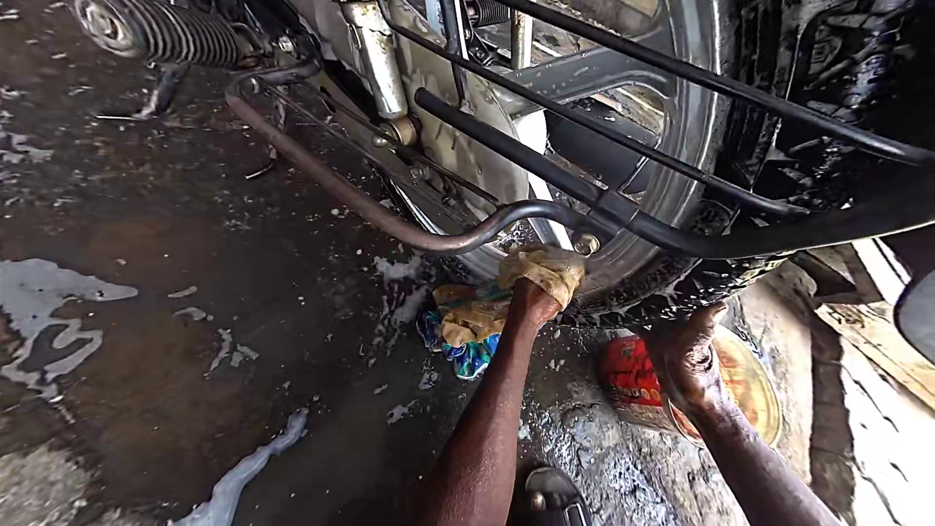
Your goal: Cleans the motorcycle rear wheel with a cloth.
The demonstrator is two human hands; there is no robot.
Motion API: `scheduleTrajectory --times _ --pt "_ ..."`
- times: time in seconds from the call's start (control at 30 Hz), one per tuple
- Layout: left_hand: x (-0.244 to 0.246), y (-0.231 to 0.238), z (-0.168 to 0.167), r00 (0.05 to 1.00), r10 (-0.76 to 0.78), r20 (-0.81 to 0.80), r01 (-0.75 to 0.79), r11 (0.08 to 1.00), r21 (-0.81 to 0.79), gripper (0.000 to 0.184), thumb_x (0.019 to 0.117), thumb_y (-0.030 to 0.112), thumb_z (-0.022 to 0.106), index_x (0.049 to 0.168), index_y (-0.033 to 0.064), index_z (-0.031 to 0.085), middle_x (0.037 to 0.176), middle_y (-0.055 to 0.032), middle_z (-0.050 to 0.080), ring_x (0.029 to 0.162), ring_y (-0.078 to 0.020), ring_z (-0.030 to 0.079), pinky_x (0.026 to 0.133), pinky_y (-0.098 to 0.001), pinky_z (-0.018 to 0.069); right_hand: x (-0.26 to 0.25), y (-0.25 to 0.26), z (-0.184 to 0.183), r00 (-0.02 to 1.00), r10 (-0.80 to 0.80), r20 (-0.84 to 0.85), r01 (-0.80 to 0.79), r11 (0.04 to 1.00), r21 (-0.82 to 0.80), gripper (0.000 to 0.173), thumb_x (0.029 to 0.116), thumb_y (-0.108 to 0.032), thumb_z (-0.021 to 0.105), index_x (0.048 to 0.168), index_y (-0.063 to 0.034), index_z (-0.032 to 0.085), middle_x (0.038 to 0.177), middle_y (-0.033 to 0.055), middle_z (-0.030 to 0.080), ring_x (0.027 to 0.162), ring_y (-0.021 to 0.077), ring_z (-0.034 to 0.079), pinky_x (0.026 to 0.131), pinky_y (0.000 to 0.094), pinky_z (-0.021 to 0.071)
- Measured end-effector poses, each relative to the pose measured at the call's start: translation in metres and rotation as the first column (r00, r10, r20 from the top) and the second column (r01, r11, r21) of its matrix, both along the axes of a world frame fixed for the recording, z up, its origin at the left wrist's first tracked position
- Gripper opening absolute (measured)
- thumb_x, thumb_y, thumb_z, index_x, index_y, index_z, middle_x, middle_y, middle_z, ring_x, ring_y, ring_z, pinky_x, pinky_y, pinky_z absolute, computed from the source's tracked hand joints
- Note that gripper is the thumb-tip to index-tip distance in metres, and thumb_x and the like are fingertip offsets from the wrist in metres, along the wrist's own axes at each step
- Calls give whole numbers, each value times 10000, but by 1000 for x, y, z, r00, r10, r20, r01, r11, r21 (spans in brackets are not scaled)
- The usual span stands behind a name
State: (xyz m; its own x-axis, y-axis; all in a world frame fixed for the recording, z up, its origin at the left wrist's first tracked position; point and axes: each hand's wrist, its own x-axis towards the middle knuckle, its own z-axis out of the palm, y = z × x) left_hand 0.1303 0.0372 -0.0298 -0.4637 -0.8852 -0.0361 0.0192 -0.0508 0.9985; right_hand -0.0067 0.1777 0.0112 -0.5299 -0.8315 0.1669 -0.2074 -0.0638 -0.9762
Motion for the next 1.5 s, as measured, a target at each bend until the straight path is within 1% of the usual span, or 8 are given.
scheduleTrajectory --times 0.17,0.27,0.33,0.47,0.8,1.07,1.27,1.5 --pt "-18 5 7 914 211 347 -113 952 -283 485 921 278 730 1228 -90 660 1259 -322 646 1246 -448 599 1067 -607 439 1 0 -3 999 -25 -20 25 1000 2 925 844 -888 301 1487 -226 355 1347 -27 582 1252 155 579 1004 455 545" --pt "-19 12 -3 927 366 82 -362 930 -60 432 925 97 673 1266 -153 587 1249 -311 636 1221 -354 605 1075 -481 454 -1 3 -6 1000 0 -7 0 1000 18 939 834 -890 324 1487 -216 369 1359 -10 583 1267 169 575 1014 471 541" --pt "-11 10 -9 943 319 -94 -306 943 130 433 935 37 625 1323 -126 521 1252 -259 612 1178 -251 589 1052 -387 464 -2 6 -5 1000 5 -25 -4 999 41 931 832 -894 305 1458 -212 404 1321 -24 607 1243 149 587 1014 443 540" --pt "-6 5 8 967 128 222 -86 978 -191 461 912 199 755 1244 -99 638 1247 -287 659 1236 -373 607 1096 -526 431 0 2 -5 999 1 -48 0 1000 21 921 848 -887 278 1463 -212 395 1321 -27 608 1246 140 584 1021 441 534" --pt "-9 62 -34 842 500 201 -392 824 -408 327 932 109 671 1167 -117 691 1175 -328 690 1172 -493 642 1017 -619 450 2 2 7 999 10 -30 -9 998 54 930 857 -883 249 1491 -212 367 1376 -35 571 1292 128 546 1062 422 500" --pt "-17 57 -13 906 336 257 -190 866 -462 368 942 166 663 1203 -94 677 1191 -326 676 1151 -479 644 992 -634 465 15 -2 14 997 -65 -46 68 995 73 920 877 -869 233 1552 -246 288 1449 -52 522 1315 100 527 1058 433 512" --pt "17 30 -20 854 201 480 12 914 -405 496 984 218 629 1290 -167 567 1283 -427 571 1260 -574 537 1055 -701 384 37 -3 32 974 -47 -220 74 991 116 542 1086 -327 233 1510 -6 338 1416 150 521 1252 111 534 1065 345 442" --pt "24 4 9 786 137 603 21 969 -247 530 966 131 633 1385 -164 500 1418 -364 518 1390 -448 468 1178 -526 330 37 -11 41 977 0 -214 21 995 95 512 1081 -244 250 1478 58 368 1431 253 485 1305 262 508 1091 439 412"
